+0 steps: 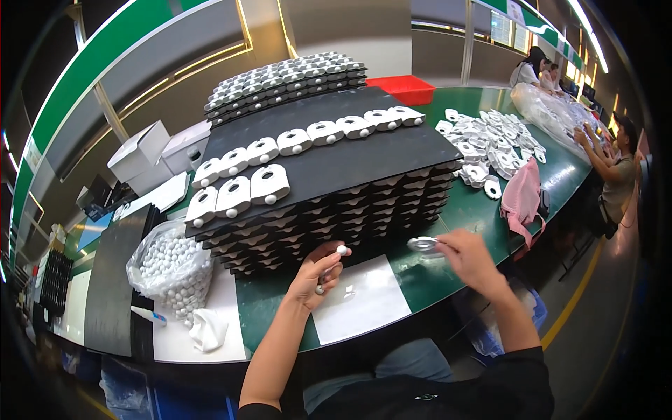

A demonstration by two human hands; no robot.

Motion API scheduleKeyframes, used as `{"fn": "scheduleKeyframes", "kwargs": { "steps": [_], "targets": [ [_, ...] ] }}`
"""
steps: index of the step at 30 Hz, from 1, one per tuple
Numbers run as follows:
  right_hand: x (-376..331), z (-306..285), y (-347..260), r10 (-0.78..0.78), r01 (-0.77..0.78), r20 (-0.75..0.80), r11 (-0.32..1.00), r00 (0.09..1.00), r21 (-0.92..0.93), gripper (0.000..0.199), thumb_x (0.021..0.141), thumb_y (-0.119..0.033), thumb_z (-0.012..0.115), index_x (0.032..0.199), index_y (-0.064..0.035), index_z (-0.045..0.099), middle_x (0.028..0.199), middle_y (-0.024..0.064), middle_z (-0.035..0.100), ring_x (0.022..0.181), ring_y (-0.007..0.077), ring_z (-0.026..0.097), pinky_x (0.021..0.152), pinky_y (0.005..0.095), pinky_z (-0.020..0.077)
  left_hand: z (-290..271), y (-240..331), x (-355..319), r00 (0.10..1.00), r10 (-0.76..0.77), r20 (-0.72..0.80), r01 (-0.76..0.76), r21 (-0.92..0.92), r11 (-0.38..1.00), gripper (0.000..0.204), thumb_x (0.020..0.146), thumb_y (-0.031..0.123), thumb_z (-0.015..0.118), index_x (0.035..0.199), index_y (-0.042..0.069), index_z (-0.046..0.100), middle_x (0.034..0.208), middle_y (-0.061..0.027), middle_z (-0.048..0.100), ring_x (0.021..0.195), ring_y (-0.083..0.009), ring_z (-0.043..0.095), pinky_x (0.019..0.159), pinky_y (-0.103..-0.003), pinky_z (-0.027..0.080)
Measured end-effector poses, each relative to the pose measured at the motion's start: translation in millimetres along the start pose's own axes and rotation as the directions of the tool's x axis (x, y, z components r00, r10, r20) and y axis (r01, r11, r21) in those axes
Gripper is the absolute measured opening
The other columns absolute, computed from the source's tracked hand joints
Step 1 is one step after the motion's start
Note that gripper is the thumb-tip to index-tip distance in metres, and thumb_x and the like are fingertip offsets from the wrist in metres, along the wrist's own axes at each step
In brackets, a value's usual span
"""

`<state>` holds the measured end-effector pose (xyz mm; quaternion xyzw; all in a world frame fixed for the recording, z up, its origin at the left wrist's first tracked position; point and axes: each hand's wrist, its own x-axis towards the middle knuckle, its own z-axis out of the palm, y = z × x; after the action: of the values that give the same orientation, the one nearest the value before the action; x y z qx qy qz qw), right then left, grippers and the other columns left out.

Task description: Assembling small light fixture components by fitting bulbs into plastic housings and stacking them in trays.

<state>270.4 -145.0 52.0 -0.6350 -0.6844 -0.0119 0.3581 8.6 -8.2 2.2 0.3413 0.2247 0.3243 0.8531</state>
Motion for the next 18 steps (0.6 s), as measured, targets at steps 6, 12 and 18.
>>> {"fn": "scheduleKeyframes", "kwargs": {
  "steps": [6,12,18],
  "targets": [
    [-11,79,-39,0.161,-0.377,0.36,0.628,0.919,0.681,0.014,0.083,-0.004,0.054,0.096,0.0008,0.055,0.081,0.0035,0.059,0.073,0.0081,0.054,0.068,0.0221,0.0449,-3,0,3,1.0,0.017,0.004,-0.017,-0.01,1.0,0.024,0.082,0.014,0.06,0.102,0.003,0.054,0.095,-0.0073,0.056,0.052,-0.0038,0.032,0.038,-0.014,0.025],
    [-16,115,-55,0.163,-0.337,0.309,0.655,0.937,0.677,0.014,0.084,-0.007,0.054,0.096,0.0003,0.053,0.083,0.0067,0.06,0.073,0.0109,0.055,0.065,0.0238,0.0445,-7,-2,4,1.0,0.023,-0.011,-0.024,-0.078,0.997,0.022,0.083,0.016,0.06,0.099,0.002,0.055,0.091,-0.0069,0.056,0.052,-0.0037,0.033,0.038,-0.015,0.025],
    [-18,119,-54,0.115,-0.243,0.244,0.763,0.963,0.599,0.012,0.082,-0.005,0.053,0.093,0.0009,0.052,0.08,0.0123,0.057,0.069,0.0203,0.055,0.061,0.0287,0.0428,-3,0,3,1.0,0.021,-0.006,-0.021,-0.056,0.998,0.02,0.083,0.014,0.06,0.099,0.003,0.056,0.09,-0.0068,0.057,0.052,-0.0037,0.034,0.037,-0.014,0.025]
  ]
}}
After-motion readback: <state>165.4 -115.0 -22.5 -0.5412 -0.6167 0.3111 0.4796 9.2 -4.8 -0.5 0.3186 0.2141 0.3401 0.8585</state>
